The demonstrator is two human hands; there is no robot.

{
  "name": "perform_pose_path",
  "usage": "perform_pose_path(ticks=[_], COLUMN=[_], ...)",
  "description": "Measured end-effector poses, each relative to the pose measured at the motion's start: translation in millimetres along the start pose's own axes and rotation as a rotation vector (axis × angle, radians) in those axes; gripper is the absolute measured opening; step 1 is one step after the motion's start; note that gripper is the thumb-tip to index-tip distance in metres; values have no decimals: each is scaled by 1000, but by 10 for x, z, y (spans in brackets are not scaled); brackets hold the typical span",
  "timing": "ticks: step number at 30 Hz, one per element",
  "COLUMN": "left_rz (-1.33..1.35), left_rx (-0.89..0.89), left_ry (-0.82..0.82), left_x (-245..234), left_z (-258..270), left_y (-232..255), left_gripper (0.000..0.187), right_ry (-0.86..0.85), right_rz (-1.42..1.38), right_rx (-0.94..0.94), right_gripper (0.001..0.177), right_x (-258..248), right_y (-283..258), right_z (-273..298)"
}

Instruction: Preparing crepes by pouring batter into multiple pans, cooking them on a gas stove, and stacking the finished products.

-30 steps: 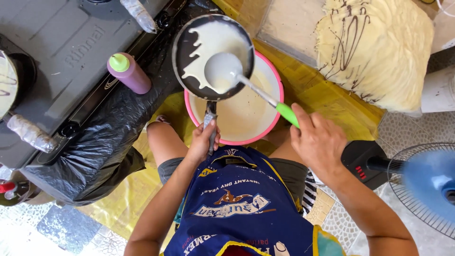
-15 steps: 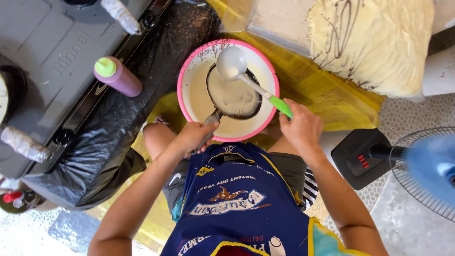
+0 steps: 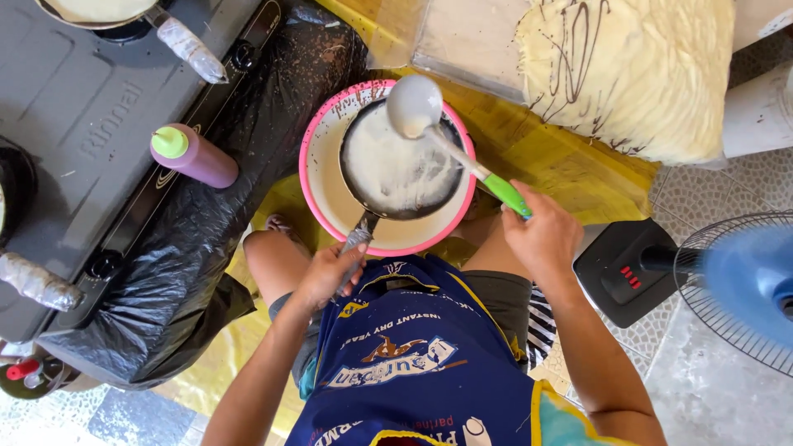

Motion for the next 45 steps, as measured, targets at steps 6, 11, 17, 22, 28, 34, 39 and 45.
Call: perform_pose_path(ticks=[6,11,17,22,28,34,39,45], left_rz=[-1206,-1900,-1953,-1997,-1983,-2039,-1900,-1645], left_rx=[54,891,1018,1012,1033,930,910,792], left_ry=[293,684,826,877,861,964,843,755], left_x=[-424,60,178,-58,-30,-27,-244,-294], left_z=[130,843,1008,556,588,489,178,155], left_y=[677,1511,1290,659,566,645,217,408], left_gripper=[58,52,52,44,35,16,12,33], right_ry=[-308,-536,-640,-701,-778,-830,-710,-18], right_rz=[4,302,243,298,281,249,327,-306], right_rx=[213,112,-27,-62,-30,-68,54,-589], right_gripper=[45,51,45,41,39,43,47,19], right_x=[375,1245,1551,1972,1946,1613,470,473], right_y=[312,408,116,140,35,-228,-1098,-2724], right_z=[-100,159,428,540,574,454,-78,-732])
Point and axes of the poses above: each hand's wrist, its own z-axis away from the middle knuckle, its own x-axis out of the palm, y = z × x, the point moved 8 cm from there along -z, towards the middle knuckle, and after that the axes turned 6 degrees about x, right-handed, at the moved point
